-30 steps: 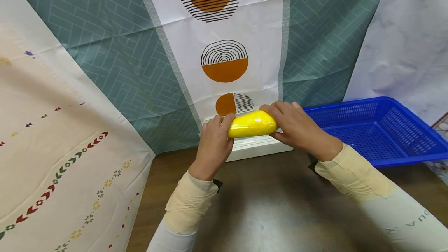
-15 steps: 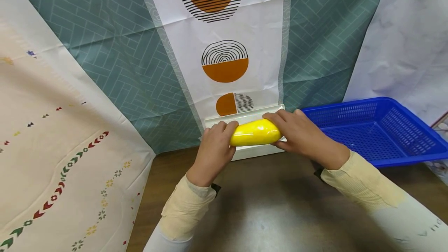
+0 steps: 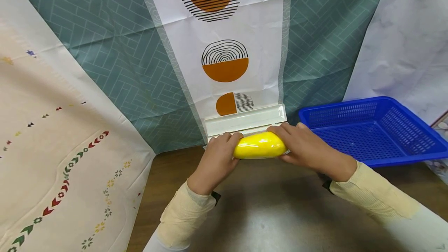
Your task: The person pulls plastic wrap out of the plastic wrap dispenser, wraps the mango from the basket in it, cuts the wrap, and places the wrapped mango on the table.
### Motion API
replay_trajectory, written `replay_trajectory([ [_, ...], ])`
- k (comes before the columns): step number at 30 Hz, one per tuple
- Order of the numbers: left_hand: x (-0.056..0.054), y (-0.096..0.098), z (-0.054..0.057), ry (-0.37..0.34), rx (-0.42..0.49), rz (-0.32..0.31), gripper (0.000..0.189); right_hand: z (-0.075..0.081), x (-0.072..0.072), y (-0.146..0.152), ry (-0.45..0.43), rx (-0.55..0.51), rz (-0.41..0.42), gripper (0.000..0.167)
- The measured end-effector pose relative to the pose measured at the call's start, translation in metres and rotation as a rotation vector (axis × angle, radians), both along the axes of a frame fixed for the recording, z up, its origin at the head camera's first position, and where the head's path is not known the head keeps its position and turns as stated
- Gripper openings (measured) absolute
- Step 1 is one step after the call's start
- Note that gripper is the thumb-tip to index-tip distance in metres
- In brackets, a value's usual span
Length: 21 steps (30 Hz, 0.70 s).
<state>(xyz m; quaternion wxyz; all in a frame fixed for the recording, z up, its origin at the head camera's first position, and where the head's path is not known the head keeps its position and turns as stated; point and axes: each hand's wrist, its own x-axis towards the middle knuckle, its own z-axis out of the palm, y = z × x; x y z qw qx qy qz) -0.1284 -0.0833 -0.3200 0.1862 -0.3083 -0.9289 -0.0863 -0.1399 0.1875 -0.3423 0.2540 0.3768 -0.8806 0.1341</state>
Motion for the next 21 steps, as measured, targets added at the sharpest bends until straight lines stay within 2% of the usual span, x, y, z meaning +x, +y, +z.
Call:
replay_trajectory([
  [6, 0.005, -0.002, -0.01, -0.01, -0.004, -0.02, 0.044, -0.008, 0.005, 0.0, 0.002, -0.015, 0.037, 0.07],
  [13, 0.011, -0.003, -0.022, -0.021, -0.026, -0.024, 0.041, -0.017, 0.014, 0.0, -0.065, 0.01, 0.018, 0.07],
  [21, 0.019, -0.002, -0.034, -0.089, -0.058, -0.024, 0.037, -0.033, 0.022, 0.0, -0.106, 0.036, 0.021, 0.073],
])
